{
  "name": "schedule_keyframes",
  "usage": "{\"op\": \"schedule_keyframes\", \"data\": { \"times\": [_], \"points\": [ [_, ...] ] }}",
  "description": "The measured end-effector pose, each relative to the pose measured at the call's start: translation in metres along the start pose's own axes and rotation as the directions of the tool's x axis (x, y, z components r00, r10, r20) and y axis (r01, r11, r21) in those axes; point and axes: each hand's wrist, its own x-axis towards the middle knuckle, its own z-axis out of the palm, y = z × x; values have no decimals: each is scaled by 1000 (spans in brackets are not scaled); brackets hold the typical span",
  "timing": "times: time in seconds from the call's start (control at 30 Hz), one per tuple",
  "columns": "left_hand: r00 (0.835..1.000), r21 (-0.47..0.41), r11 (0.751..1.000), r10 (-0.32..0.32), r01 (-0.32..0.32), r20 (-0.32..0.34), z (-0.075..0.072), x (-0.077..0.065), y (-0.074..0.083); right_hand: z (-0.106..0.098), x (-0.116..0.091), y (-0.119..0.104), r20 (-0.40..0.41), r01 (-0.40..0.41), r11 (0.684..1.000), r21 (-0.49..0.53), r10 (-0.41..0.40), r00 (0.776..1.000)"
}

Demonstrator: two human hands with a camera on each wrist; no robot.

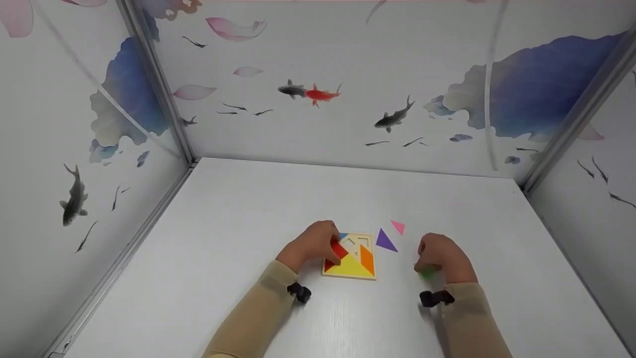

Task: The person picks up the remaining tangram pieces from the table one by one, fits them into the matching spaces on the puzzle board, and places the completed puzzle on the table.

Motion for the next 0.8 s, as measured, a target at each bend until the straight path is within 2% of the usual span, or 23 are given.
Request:
{"op": "schedule_keyframes", "data": {
  "times": [0.33, 0.63, 0.8],
  "points": [
    [1000, -2, 1000, -10, 10, 3, 0, -2, 1, 1, 1, 2, 7, 45, 999, -6, -45, 999],
    [1000, -5, 1000, -7, 7, -2, 0, -2, 0, 2, 4, 4, -8, 42, 999, -19, -42, 999],
    [999, -31, 999, -32, 32, 1, 1, -1, 1, 1, 7, 4, -9, 44, 999, -16, -44, 999]
  ]
}}
